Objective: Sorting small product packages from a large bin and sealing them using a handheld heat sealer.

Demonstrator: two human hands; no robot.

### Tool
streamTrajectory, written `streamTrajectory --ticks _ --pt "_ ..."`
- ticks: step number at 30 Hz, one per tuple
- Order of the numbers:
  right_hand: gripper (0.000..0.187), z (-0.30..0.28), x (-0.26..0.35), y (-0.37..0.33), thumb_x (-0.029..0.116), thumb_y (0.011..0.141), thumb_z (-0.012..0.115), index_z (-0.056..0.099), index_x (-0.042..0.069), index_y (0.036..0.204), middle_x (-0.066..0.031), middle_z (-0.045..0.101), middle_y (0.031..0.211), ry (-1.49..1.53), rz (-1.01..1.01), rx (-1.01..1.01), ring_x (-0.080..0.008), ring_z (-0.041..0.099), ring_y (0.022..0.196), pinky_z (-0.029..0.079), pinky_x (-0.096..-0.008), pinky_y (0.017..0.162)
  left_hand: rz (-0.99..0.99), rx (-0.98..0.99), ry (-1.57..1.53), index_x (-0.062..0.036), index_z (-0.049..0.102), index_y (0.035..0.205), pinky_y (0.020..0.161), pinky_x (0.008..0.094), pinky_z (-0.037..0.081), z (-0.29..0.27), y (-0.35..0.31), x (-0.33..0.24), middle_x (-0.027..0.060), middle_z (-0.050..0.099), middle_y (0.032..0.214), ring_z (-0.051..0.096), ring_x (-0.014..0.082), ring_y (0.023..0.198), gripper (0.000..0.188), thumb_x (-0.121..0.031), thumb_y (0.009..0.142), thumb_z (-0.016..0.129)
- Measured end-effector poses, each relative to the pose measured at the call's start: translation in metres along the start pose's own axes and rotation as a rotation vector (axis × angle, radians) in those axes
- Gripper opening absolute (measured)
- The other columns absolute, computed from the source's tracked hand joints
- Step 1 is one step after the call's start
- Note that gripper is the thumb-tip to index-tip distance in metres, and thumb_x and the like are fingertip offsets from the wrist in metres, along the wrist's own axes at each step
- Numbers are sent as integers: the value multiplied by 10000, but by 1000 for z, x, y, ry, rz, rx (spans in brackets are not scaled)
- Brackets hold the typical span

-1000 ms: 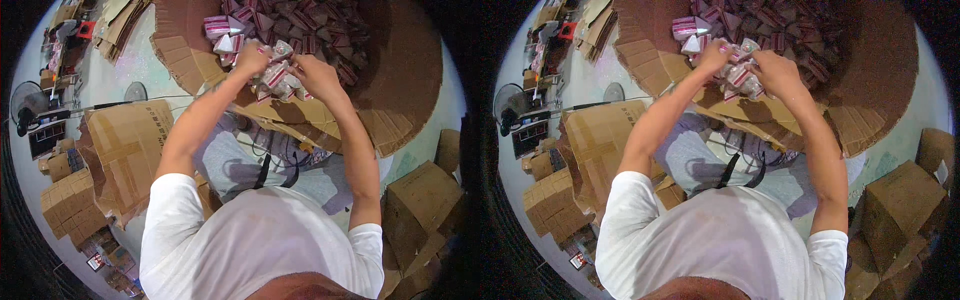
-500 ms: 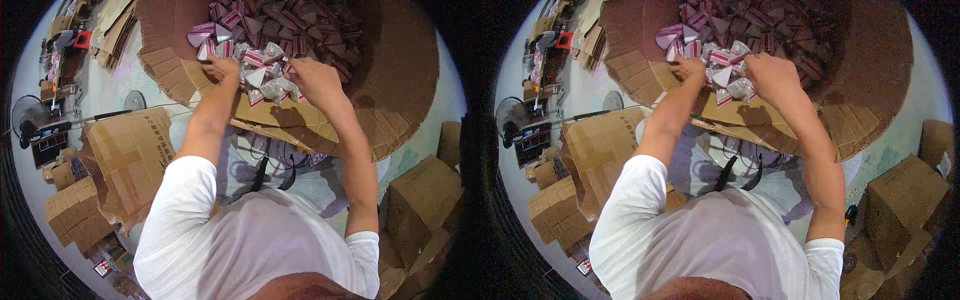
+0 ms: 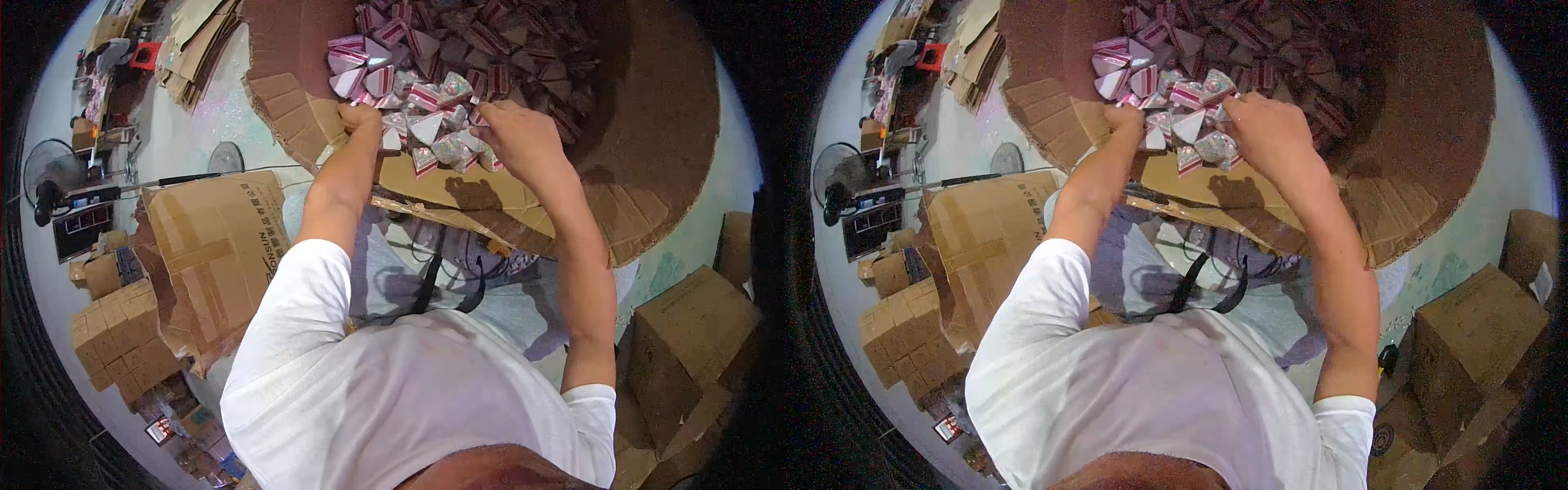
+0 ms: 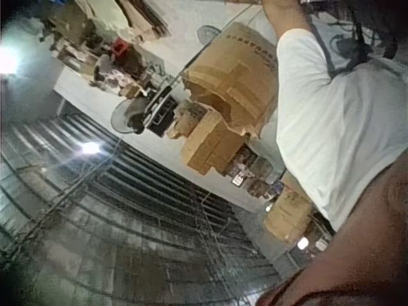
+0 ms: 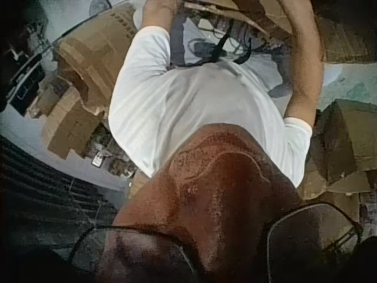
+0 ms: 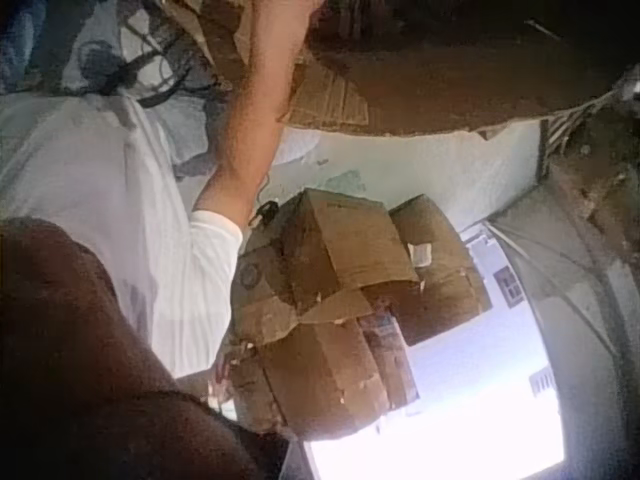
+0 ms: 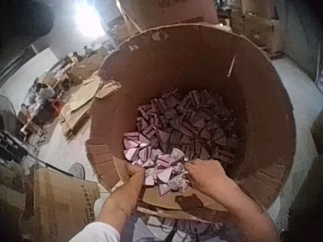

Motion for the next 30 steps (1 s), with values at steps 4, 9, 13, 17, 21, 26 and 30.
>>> streamTrajectory --ticks 4,9,13,17,21,26,30 --pt "262 -3 0 5 320 954 598 606 81 1059 -146 668 1023 6 13 38 -346 654 980 518 -461 787 133 119 -104 10 691 964 801 511 521 -1 7 -9 239 709 946 685 424 919 185 -102 818 670" --pt "256 -1 -2 4 309 943 606 614 75 1048 -143 672 1001 5 -25 -35 -344 662 962 527 -462 764 500 226 -35 -33 652 1052 802 523 509 -22 -34 -48 240 689 993 668 431 922 259 -184 842 639" --pt "292 0 -4 9 290 927 626 617 86 1135 -135 670 1032 -16 18 -6 -337 665 965 537 -456 766 991 252 99 -40 625 981 739 551 504 -75 -69 -111 210 674 954 662 433 851 223 -220 852 606" --pt "358 -8 5 11 352 960 595 592 90 1204 -153 641 1159 63 -26 -140 -363 630 1060 525 -459 847 1481 290 59 -61 623 951 682 503 527 -149 -138 -168 146 662 877 670 371 795 200 -212 820 631" --pt "444 -7 13 17 307 918 656 556 81 1287 -154 625 1212 170 -67 -209 -375 620 1084 517 -459 881 1789 506 -216 -92 636 934 695 467 535 -194 -199 -184 107 633 812 665 318 821 201 -218 782 669" --pt "495 10 0 13 249 915 674 518 43 1338 -165 633 1212 591 71 -36 -366 610 1126 484 -416 958 1569 940 -391 -103 667 987 740 422 535 -187 -202 -176 116 664 876 653 340 851 215 -200 796 675" --pt "455 6 -7 16 238 934 664 537 38 1323 -140 665 1136 639 99 -117 -272 638 1075 480 -360 943 978 1187 -782 -21 619 1151 852 337 528 -174 -200 -164 95 696 991 667 191 948 368 -189 851 750"
Point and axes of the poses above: each hand's wrist, its own y-axis towards the middle knuckle, its own z-axis out of the palm, x = y × z, the point moved 7 cm from there along y, towards the middle knuckle
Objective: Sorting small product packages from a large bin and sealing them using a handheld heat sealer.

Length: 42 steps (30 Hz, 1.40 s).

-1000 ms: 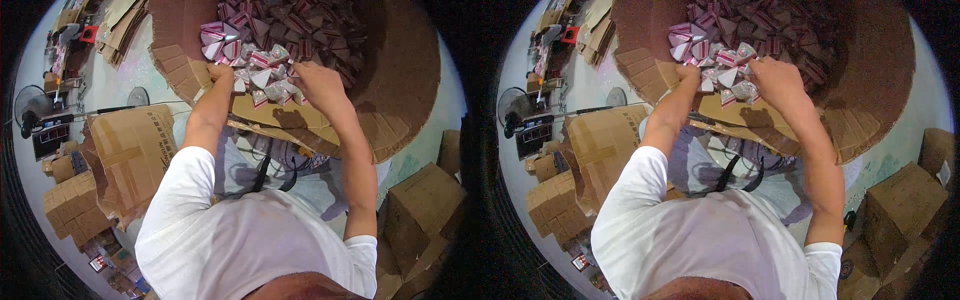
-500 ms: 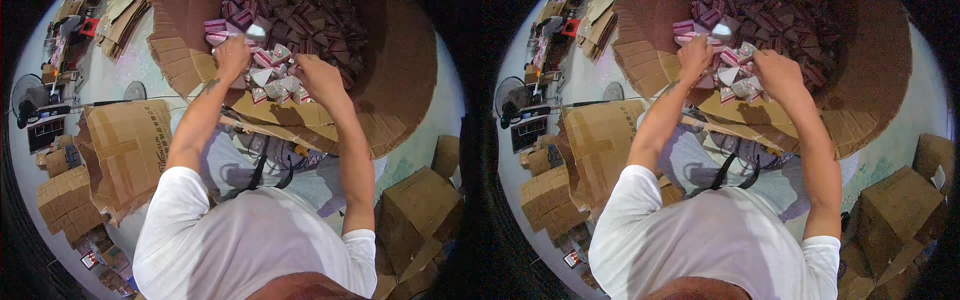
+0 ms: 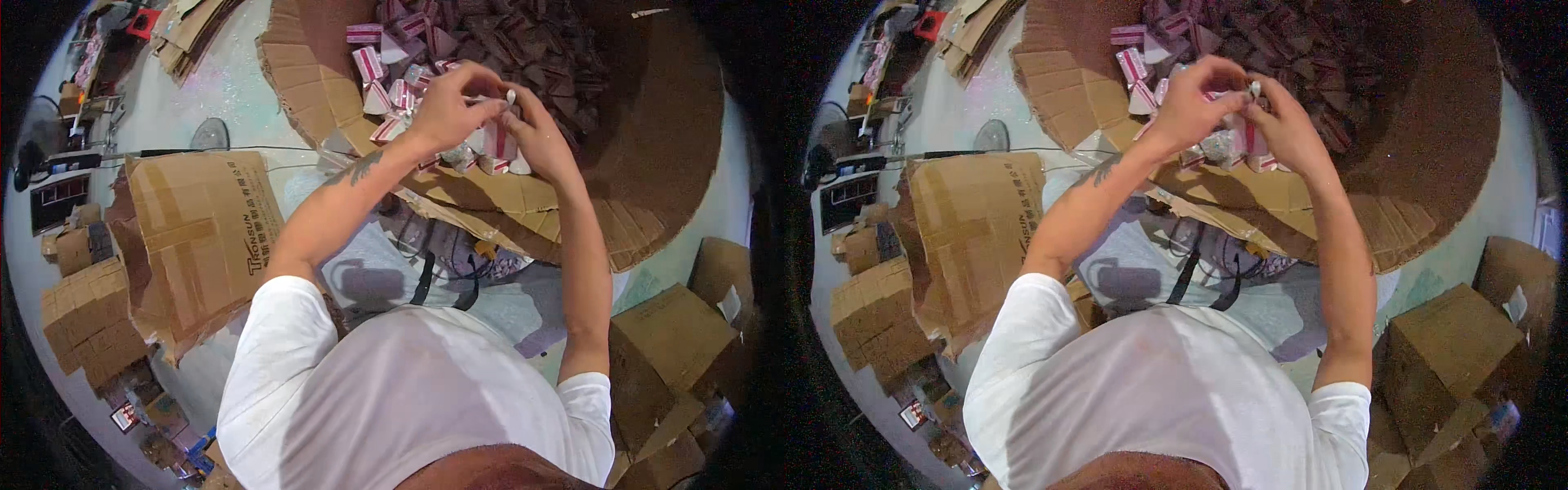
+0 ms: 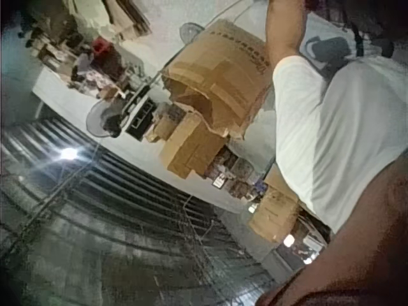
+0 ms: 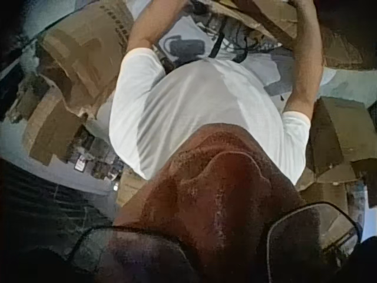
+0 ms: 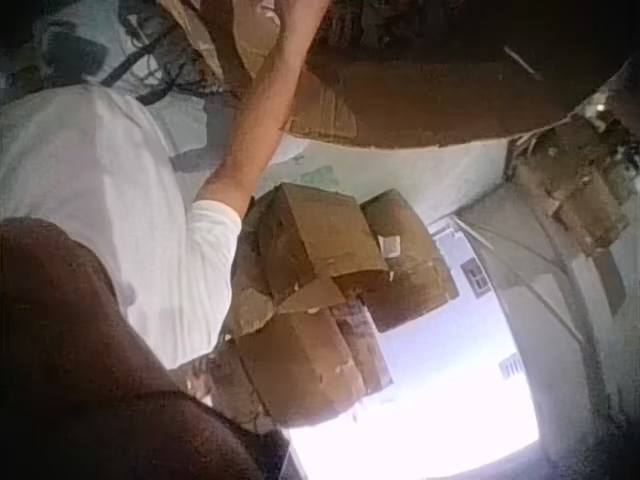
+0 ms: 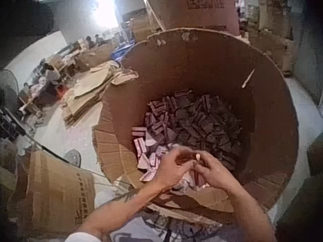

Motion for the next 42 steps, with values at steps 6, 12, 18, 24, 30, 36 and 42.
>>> streamTrajectory --ticks 6,12,18,24,30,36,42 --pt "312 14 -10 9 280 1003 607 604 32 1194 -42 645 1038 573 199 -69 -116 574 968 469 -281 872 -26 42 -83 -13 594 1194 928 384 502 19 -13 19 134 679 1094 641 248 1026 507 -270 812 806" --pt "290 -14 -8 3 263 970 647 614 55 1170 -101 671 1035 -230 -74 -326 -236 637 970 493 -348 842 -863 256 -534 41 636 1048 738 376 549 44 -44 59 102 701 809 697 251 782 344 -230 846 698" --pt "334 -28 5 2 259 946 663 609 96 1233 -128 671 1146 -415 -46 -314 -342 640 1061 513 -403 873 -544 334 516 15 637 1197 925 455 525 7 -12 84 218 704 1104 680 348 1058 490 -361 882 638" --pt "372 -23 20 1 333 948 656 618 136 1261 -112 660 1223 -486 -104 -304 -343 641 1097 517 -402 898 -579 640 1391 -50 755 1035 806 425 578 -51 30 189 178 724 1098 722 335 958 284 -212 819 665" --pt "322 -32 16 -7 295 917 625 635 145 1201 -94 668 1179 -531 -72 -219 -332 659 1027 543 -456 803 -450 388 1347 -24 721 1004 788 474 573 -54 -1 237 187 723 1063 710 378 978 263 -175 808 632" --pt "322 -25 19 0 340 932 639 644 118 1165 -104 681 1131 -512 -32 -172 -331 658 1016 535 -443 806 -589 250 1315 -27 644 1126 827 503 553 -89 -16 235 199 722 1028 701 387 981 353 -196 817 629" --pt "271 -16 17 7 306 917 635 652 95 1085 -168 692 1029 -565 49 101 -354 675 979 538 -498 769 -307 331 1426 14 711 898 758 509 561 -71 30 148 250 711 910 710 410 877 226 -169 835 593"
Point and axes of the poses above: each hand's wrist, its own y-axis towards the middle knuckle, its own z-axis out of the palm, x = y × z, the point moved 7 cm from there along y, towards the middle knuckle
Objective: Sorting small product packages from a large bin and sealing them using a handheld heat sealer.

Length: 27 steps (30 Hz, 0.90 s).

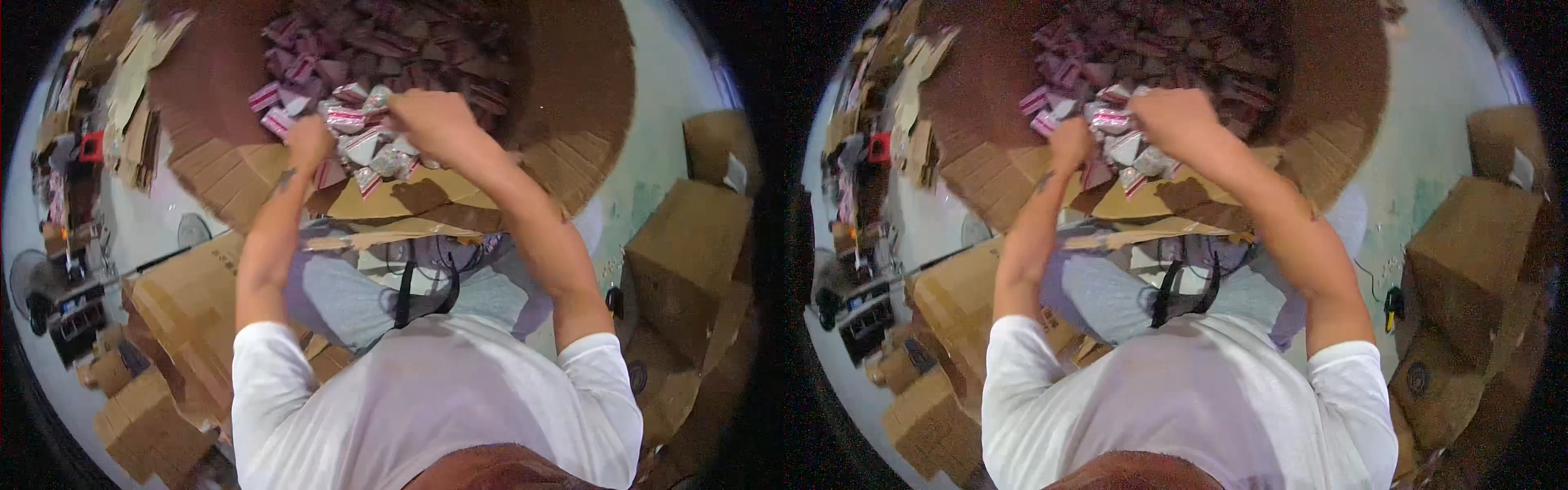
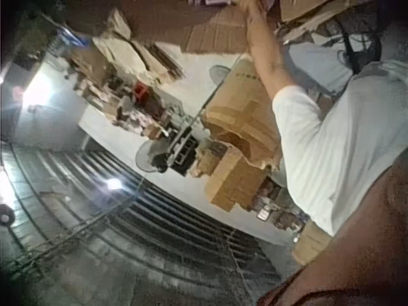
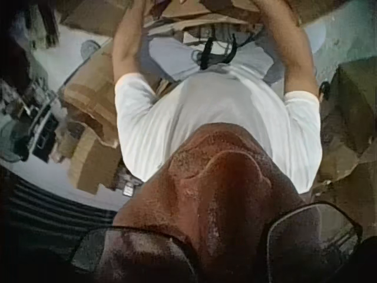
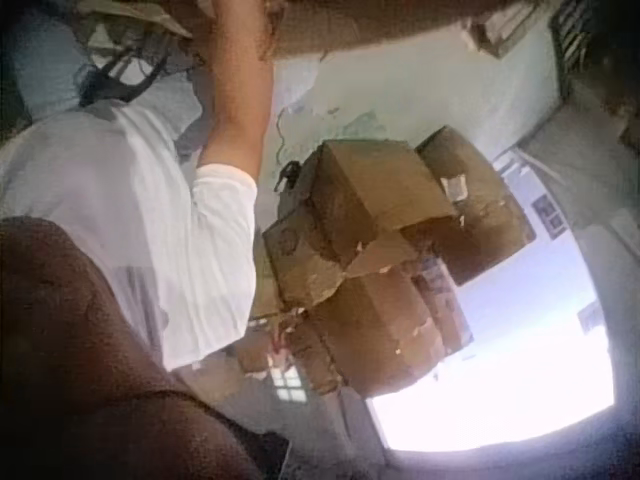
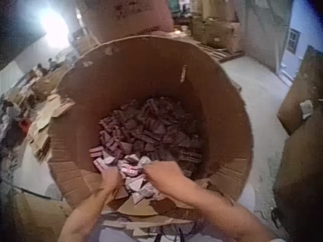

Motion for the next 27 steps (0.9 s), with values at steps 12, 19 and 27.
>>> streamTrajectory --ticks 12,19,27 --pt "249 36 7 -13 246 865 632 675 27 973 -197 687 889 254 -157 -222 -413 663 865 527 -505 709 438 -328 -883 -7 536 1052 741 337 522 -143 -104 -103 110 651 931 640 181 830 165 -69 932 631" --pt "412 9 0 -13 384 1000 515 608 -17 997 -202 618 962 1161 -27 -255 -413 580 941 448 -502 843 413 -285 -1142 -2 425 1416 1109 395 333 -115 -91 -105 164 513 1369 490 292 1269 660 -249 886 732" --pt "453 -5 10 -8 406 965 561 589 6 753 -202 601 787 578 -258 -594 -407 578 841 426 -471 834 360 -190 -1196 28 384 1470 1082 366 375 -85 -84 -93 171 478 1434 495 275 1280 594 -258 991 587"
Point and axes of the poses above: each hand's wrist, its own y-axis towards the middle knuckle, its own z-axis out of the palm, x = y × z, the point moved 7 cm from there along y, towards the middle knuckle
